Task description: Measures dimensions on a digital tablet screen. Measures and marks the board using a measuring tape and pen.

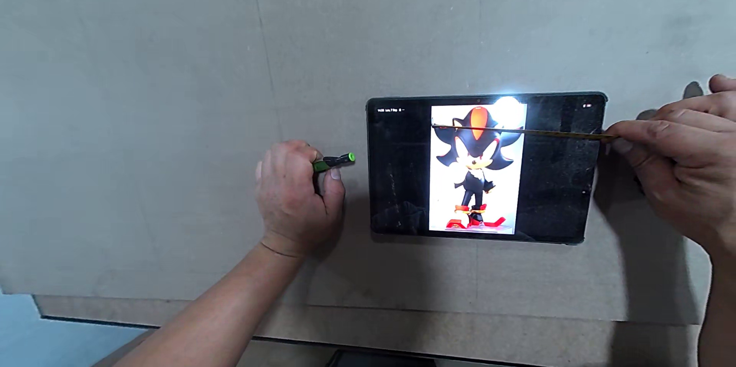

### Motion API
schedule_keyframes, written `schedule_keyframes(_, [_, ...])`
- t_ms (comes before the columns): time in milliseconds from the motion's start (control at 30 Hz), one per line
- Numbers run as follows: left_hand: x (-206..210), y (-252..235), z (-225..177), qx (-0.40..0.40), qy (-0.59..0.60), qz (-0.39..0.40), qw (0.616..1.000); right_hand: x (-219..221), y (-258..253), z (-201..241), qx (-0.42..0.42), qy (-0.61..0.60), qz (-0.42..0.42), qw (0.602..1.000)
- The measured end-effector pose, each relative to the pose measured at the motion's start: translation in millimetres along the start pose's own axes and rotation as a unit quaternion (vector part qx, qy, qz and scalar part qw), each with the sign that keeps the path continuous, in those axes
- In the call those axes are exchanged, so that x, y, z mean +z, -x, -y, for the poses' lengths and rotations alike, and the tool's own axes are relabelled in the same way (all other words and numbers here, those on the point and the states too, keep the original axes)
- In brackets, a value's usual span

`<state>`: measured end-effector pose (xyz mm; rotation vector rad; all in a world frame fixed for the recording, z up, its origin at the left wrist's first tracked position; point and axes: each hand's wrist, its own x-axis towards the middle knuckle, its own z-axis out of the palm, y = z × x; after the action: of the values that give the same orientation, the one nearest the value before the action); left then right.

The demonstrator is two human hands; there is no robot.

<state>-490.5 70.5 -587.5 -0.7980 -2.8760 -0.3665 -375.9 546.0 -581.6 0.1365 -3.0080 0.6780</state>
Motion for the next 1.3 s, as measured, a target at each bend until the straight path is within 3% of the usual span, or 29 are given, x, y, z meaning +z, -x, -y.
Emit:
schedule_keyframes(600, [0.6, 0.2, 0.1, -0.002, -0.010, -0.006, 1.000, -8.8, -8.4, 19.6, -0.005, -0.003, -0.004, 1.000])
schedule_keyframes(1300, [0.0, 0.7, 0.4, 0.000, -0.003, -0.004, 1.000, -4.8, -5.3, 13.2, 0.002, -0.005, -0.001, 1.000])
